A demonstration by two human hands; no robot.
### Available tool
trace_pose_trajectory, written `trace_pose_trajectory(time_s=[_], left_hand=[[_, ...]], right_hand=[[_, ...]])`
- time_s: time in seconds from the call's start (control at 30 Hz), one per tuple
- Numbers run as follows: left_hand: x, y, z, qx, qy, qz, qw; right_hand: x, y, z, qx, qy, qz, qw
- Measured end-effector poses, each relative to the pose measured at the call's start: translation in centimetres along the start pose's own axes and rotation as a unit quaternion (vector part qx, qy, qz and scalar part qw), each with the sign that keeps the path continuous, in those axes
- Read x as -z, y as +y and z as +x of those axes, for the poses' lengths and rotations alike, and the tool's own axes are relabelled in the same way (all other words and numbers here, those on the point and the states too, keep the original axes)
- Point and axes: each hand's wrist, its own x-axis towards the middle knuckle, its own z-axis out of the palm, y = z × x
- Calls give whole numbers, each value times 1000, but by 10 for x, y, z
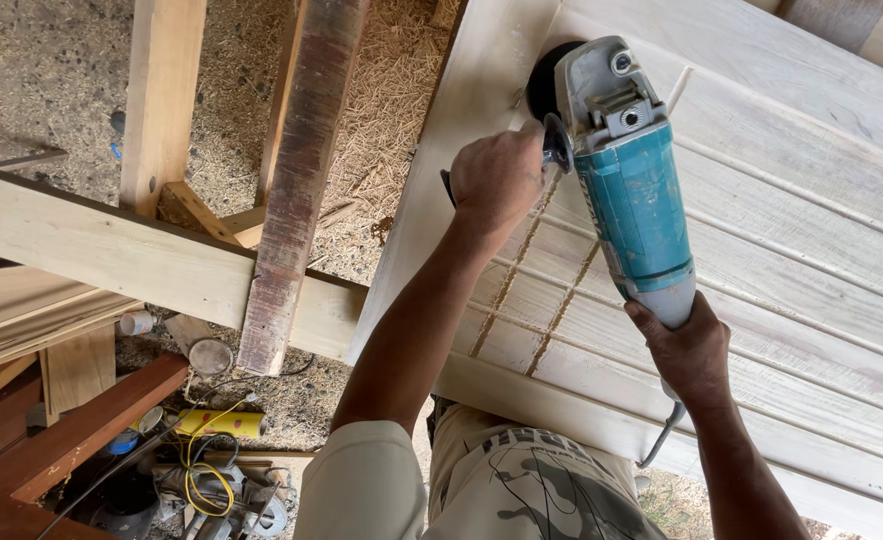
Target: The person sands the surface of a wooden door using a power sander, moving the tool across the recessed panels and flat sections.
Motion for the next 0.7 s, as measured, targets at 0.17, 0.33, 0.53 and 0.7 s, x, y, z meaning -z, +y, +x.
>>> trace_pose_trajectory(time_s=[0.17,0.33,0.53,0.7], left_hand=[[2,0,-17,13,6,-32,999],[1,1,-47,25,22,-34,999],[-3,-1,-74,40,22,-37,998],[-8,-1,-99,53,33,-34,997]], right_hand=[[2,4,-6,22,2,-23,999],[-1,14,-24,32,1,-30,999],[-10,27,-41,44,-8,-30,999],[-14,40,-52,73,-11,-40,996]])
